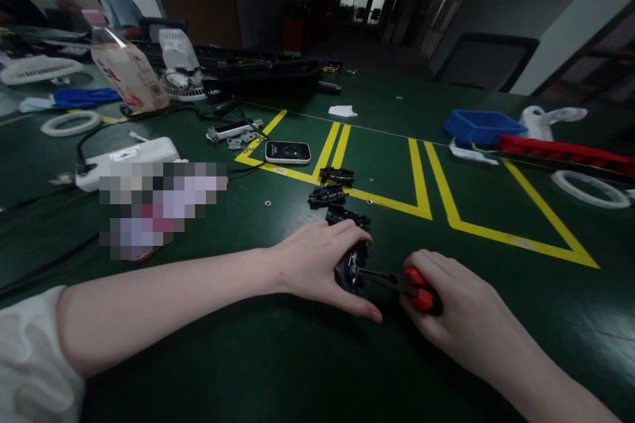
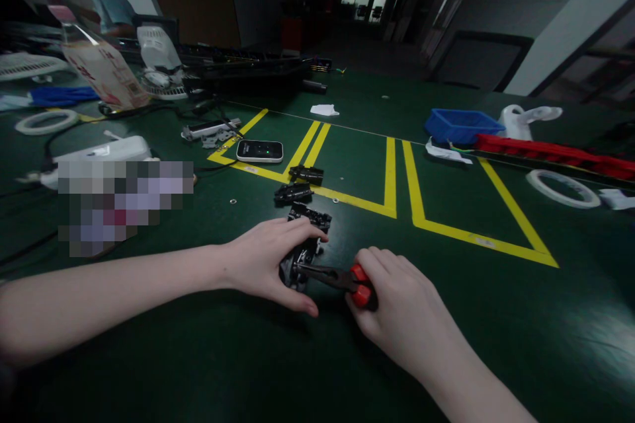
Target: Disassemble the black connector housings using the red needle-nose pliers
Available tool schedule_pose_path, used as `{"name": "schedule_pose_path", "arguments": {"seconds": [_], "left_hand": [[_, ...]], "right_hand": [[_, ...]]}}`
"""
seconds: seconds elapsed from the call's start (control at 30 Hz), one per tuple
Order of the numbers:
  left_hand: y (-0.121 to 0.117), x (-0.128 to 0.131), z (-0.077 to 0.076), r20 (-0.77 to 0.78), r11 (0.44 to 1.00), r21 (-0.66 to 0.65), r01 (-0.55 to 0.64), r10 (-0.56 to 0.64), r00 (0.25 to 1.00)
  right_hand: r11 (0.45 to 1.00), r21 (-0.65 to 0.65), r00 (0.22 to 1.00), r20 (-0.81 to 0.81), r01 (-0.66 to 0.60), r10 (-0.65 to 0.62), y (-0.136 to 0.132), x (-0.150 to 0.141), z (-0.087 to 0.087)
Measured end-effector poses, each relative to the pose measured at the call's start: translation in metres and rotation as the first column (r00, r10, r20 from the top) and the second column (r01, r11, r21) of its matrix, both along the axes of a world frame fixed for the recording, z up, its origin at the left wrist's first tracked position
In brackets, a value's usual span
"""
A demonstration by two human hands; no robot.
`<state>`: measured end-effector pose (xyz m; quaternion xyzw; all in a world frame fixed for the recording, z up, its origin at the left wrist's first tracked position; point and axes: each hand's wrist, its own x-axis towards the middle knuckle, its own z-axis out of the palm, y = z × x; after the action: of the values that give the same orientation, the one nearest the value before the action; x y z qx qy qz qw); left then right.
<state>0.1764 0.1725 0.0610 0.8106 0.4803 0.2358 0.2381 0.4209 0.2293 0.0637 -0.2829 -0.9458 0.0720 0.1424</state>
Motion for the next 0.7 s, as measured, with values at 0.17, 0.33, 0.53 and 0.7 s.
{"name": "schedule_pose_path", "arguments": {"seconds": [0.17,0.33,0.53,0.7], "left_hand": [[-0.001,0.002,0.002,-0.036,0.999,-0.003,-0.045,0.045,0.998],[0.000,0.002,0.001,-0.025,0.999,-0.013,-0.037,0.037,0.999],[0.002,0.000,0.000,-0.041,1.000,-0.009,-0.004,0.004,0.999],[0.004,-0.002,0.001,-0.005,0.998,-0.045,0.033,-0.033,0.999]], "right_hand": [[0.995,-0.091,0.999,0.022,0.038,-0.036,0.000,-0.002,0.003],[0.988,-0.145,0.998,0.036,0.053,-0.048,0.001,-0.003,0.004],[0.993,-0.110,0.999,0.016,0.050,-0.048,0.003,0.001,-0.003],[0.998,-0.032,0.999,-0.008,0.051,-0.051,0.005,0.005,-0.008]]}}
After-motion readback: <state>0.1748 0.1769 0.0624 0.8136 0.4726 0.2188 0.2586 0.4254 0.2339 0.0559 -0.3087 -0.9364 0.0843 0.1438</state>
